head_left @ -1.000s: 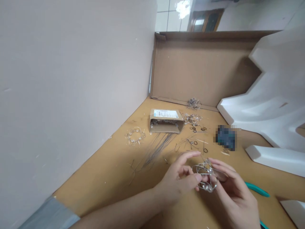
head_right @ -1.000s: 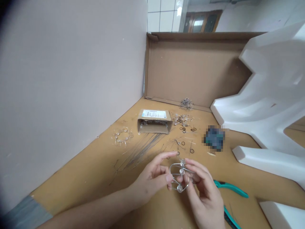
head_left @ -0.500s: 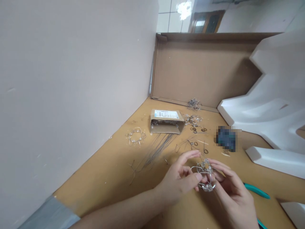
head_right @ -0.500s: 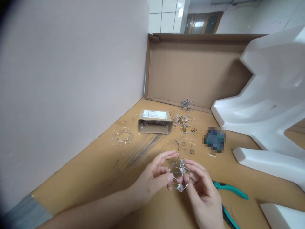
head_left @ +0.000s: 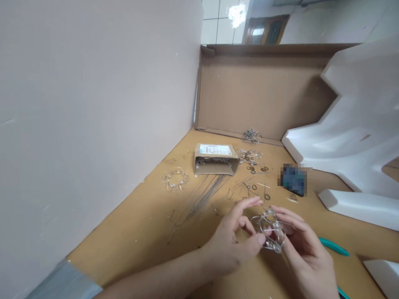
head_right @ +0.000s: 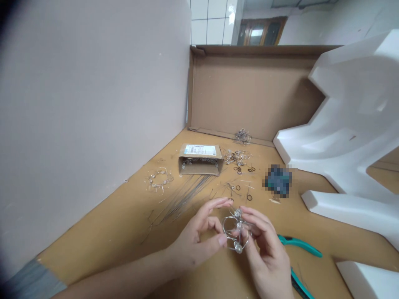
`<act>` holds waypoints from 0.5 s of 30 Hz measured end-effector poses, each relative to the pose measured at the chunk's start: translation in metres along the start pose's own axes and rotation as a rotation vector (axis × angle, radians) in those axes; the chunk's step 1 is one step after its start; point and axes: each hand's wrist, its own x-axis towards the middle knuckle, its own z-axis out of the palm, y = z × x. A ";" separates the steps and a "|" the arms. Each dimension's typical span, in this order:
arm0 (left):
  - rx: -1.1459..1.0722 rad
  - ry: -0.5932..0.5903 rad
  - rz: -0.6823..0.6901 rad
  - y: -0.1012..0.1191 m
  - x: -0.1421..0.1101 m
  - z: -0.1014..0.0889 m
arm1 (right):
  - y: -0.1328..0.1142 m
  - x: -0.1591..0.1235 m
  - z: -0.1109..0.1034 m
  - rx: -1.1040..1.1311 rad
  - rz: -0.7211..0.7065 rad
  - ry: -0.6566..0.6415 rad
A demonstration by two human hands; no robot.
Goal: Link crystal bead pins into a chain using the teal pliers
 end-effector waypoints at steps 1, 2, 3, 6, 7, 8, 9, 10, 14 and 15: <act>0.038 0.027 -0.001 -0.001 0.001 -0.001 | 0.001 0.001 -0.002 -0.060 -0.028 0.007; 0.089 0.064 0.015 -0.003 0.001 -0.002 | 0.001 0.002 -0.004 -0.140 -0.053 0.012; 0.155 0.101 0.056 -0.003 0.001 -0.003 | 0.002 0.004 -0.006 -0.231 -0.084 0.014; 0.358 0.152 0.227 -0.004 0.002 -0.005 | 0.004 0.008 -0.011 -0.478 -0.209 -0.077; 0.401 0.142 0.252 -0.004 0.002 -0.006 | 0.005 0.009 -0.012 -0.527 -0.258 -0.135; 0.427 0.125 0.246 -0.004 0.003 -0.007 | 0.005 0.009 -0.012 -0.562 -0.305 -0.195; 0.441 0.107 0.214 -0.004 0.003 -0.007 | 0.005 0.009 -0.012 -0.588 -0.340 -0.249; 0.450 0.089 0.172 -0.006 0.004 -0.007 | 0.005 0.009 -0.011 -0.608 -0.363 -0.287; 0.465 0.034 0.022 -0.012 0.009 -0.008 | 0.003 0.008 -0.008 -0.612 -0.395 -0.278; 0.443 0.031 -0.013 -0.013 0.011 -0.007 | 0.002 0.007 -0.008 -0.596 -0.395 -0.260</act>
